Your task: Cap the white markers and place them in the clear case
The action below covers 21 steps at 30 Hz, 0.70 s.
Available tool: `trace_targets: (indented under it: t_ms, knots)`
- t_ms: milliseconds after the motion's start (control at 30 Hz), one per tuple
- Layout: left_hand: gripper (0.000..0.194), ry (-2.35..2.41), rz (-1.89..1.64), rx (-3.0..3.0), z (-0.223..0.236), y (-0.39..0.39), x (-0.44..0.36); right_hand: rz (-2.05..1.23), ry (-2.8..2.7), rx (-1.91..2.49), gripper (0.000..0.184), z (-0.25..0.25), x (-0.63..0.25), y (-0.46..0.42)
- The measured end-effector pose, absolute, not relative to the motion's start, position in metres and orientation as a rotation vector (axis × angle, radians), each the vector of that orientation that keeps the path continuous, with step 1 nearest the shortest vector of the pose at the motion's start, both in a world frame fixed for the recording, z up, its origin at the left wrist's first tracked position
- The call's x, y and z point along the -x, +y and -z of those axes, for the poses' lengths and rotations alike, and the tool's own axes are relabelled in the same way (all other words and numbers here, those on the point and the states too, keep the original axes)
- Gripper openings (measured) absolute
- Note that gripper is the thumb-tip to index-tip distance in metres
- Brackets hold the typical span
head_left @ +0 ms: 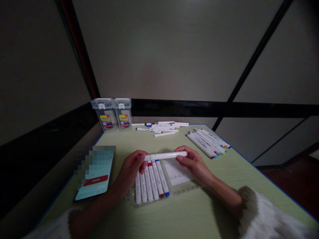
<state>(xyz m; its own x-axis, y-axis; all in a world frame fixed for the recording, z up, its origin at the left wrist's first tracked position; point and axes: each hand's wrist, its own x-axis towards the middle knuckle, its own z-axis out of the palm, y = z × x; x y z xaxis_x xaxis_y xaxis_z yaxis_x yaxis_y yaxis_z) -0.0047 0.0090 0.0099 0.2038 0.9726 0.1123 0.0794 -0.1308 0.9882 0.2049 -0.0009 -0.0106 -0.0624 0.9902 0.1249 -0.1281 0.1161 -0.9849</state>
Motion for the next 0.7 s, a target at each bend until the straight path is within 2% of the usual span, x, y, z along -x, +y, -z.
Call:
trace_targets:
  t_ms: [700]
  knots:
    - [0.032,0.967,-1.095,-1.328,0.001,0.014,0.006,-1.29,-1.207,0.926,0.029,0.009,-0.198,-0.001]
